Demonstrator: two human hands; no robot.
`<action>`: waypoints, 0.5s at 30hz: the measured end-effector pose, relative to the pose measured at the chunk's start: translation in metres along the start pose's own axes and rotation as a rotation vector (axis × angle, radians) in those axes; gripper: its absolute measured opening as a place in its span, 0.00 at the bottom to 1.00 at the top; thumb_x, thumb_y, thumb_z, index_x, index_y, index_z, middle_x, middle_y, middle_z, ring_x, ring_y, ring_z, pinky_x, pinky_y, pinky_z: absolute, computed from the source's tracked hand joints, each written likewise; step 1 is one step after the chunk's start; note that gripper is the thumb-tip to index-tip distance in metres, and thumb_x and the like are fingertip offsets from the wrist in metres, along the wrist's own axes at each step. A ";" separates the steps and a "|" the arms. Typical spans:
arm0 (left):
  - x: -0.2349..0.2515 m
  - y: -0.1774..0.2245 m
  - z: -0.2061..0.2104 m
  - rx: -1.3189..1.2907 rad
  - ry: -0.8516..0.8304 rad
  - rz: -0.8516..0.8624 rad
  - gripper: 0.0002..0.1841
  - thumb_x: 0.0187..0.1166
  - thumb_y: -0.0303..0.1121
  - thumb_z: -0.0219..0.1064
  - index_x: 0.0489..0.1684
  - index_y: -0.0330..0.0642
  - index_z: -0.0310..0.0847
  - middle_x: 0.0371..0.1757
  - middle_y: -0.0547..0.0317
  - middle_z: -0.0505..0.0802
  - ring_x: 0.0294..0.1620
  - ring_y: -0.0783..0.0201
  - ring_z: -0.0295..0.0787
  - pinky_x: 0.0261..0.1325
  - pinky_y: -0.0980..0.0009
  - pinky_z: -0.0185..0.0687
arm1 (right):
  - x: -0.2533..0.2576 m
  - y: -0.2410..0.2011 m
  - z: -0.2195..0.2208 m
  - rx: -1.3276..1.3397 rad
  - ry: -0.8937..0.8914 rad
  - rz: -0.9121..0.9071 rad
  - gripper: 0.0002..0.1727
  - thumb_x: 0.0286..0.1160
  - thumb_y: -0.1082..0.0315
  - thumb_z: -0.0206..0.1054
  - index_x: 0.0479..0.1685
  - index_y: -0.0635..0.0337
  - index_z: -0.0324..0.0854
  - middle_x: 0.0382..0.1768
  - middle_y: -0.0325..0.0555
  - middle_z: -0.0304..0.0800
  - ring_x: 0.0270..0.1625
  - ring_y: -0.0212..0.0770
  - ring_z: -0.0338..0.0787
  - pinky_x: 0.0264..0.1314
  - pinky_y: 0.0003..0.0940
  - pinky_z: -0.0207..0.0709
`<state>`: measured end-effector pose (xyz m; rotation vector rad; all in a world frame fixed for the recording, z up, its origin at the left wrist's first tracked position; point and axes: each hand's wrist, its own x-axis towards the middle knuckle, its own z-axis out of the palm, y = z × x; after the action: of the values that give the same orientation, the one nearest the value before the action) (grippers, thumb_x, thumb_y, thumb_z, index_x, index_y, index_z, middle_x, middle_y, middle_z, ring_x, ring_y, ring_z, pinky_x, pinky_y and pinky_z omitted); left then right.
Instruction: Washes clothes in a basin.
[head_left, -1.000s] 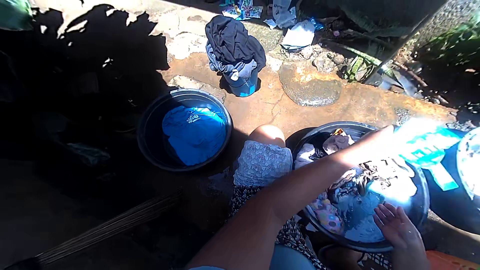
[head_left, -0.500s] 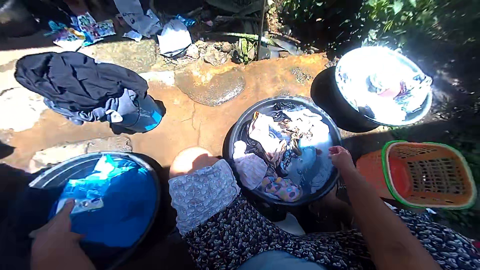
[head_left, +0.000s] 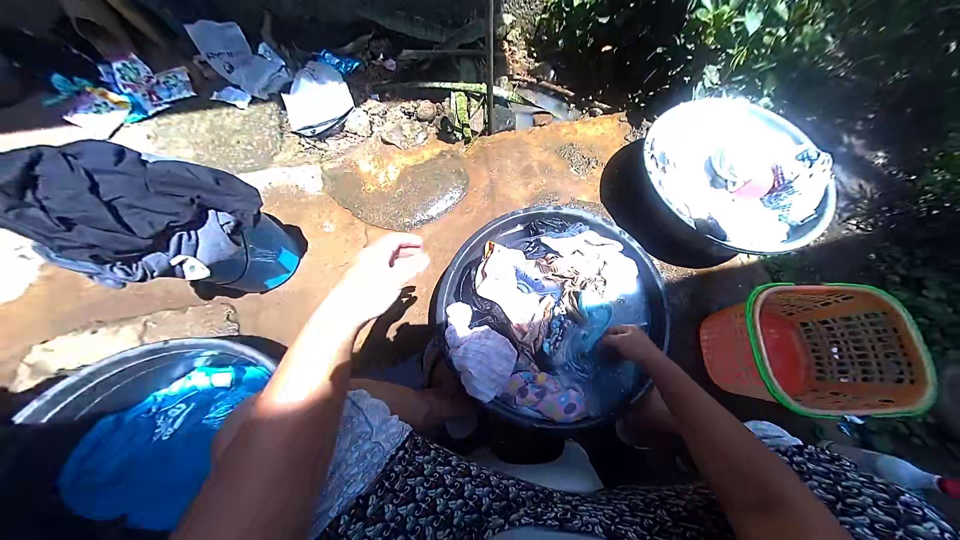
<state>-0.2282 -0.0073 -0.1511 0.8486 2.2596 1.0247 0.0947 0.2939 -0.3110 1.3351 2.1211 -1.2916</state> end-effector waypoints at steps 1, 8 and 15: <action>0.007 0.001 0.034 0.067 -0.131 0.054 0.22 0.89 0.41 0.61 0.74 0.38 0.75 0.68 0.40 0.87 0.67 0.47 0.86 0.72 0.45 0.76 | -0.010 -0.005 -0.007 0.122 0.051 0.008 0.14 0.78 0.69 0.68 0.54 0.70 0.86 0.54 0.64 0.88 0.59 0.54 0.87 0.67 0.56 0.76; -0.005 0.003 0.224 0.125 -0.731 0.003 0.39 0.81 0.48 0.70 0.88 0.37 0.61 0.85 0.34 0.70 0.85 0.40 0.68 0.85 0.42 0.62 | -0.110 -0.046 -0.062 0.524 0.342 -0.144 0.07 0.75 0.73 0.64 0.28 0.61 0.80 0.29 0.44 0.84 0.33 0.38 0.84 0.37 0.41 0.80; -0.017 0.011 0.288 -0.021 -0.707 0.002 0.62 0.62 0.49 0.85 0.95 0.36 0.42 0.89 0.31 0.62 0.88 0.40 0.62 0.88 0.46 0.61 | -0.229 -0.144 -0.114 0.646 0.485 -0.397 0.17 0.77 0.78 0.50 0.17 0.54 0.67 0.18 0.35 0.79 0.23 0.26 0.81 0.30 0.21 0.79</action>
<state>-0.0219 0.1207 -0.3069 1.0071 1.6415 0.6080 0.1124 0.2396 -0.0231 1.6543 2.4914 -2.1322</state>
